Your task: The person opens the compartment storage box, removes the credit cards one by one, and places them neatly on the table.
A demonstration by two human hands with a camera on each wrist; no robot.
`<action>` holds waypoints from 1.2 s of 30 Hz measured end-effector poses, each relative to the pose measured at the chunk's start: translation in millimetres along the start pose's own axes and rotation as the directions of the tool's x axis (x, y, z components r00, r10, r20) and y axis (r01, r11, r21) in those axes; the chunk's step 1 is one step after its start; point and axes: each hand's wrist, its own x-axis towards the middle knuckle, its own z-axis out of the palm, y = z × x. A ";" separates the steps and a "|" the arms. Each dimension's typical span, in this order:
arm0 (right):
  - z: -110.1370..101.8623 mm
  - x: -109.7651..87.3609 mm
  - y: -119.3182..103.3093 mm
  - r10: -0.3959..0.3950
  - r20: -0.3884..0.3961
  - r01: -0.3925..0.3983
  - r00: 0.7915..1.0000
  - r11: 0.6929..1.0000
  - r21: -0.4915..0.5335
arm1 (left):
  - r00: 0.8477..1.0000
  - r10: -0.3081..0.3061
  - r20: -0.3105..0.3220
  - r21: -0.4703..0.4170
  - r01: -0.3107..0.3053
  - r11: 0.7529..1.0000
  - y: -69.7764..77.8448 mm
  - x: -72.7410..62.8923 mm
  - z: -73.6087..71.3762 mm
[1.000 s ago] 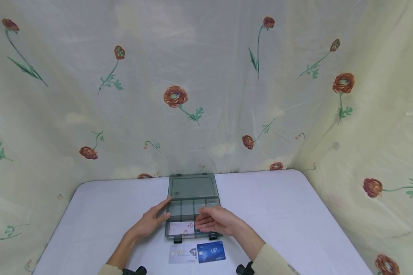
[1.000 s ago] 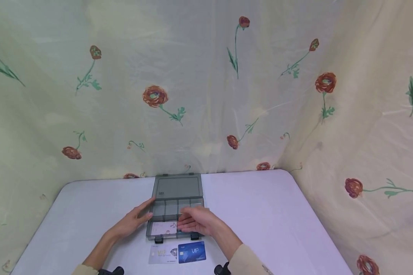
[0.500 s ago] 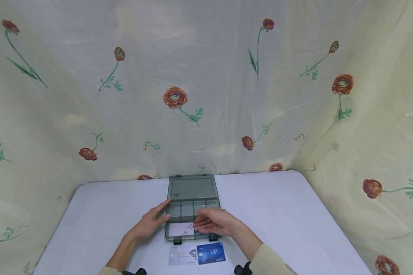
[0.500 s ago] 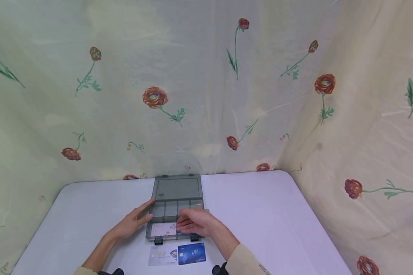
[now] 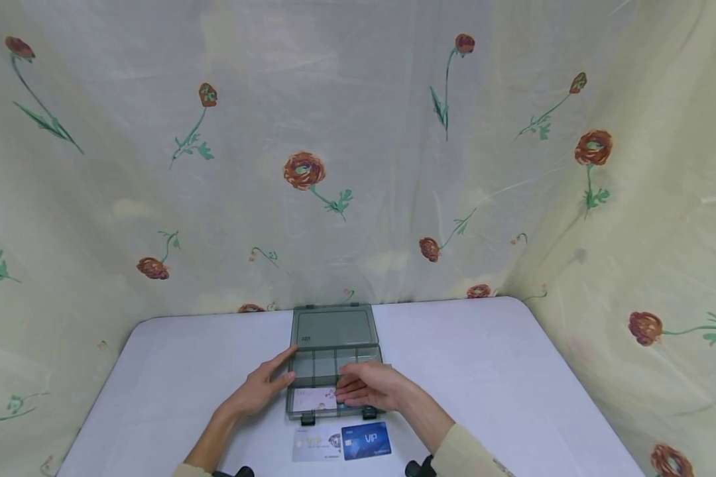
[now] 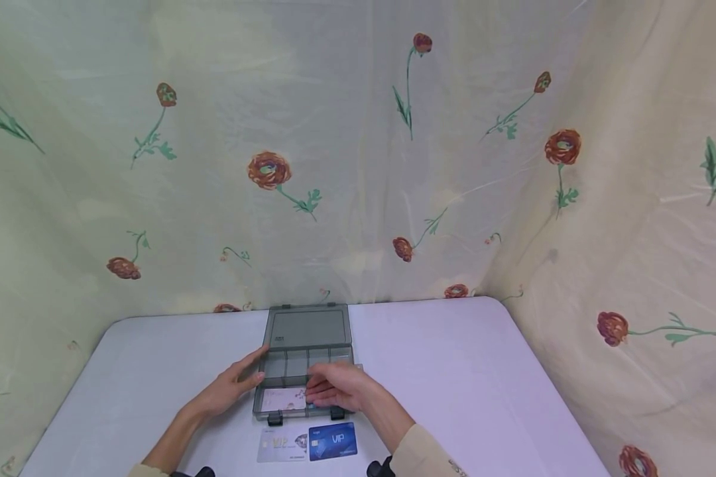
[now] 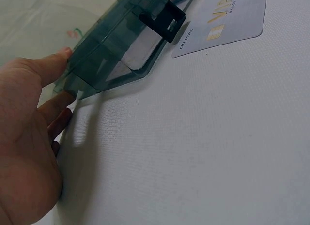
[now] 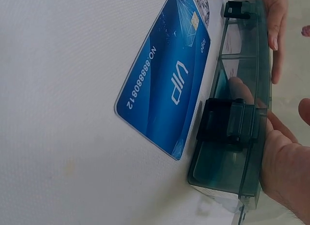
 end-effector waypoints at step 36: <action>-1.3 4.4 2.0 0.003 0.004 -0.003 1.000 1.000 0.017 | 1.000 0.018 0.000 0.007 -0.018 1.000 0.5 -1.8 -1.0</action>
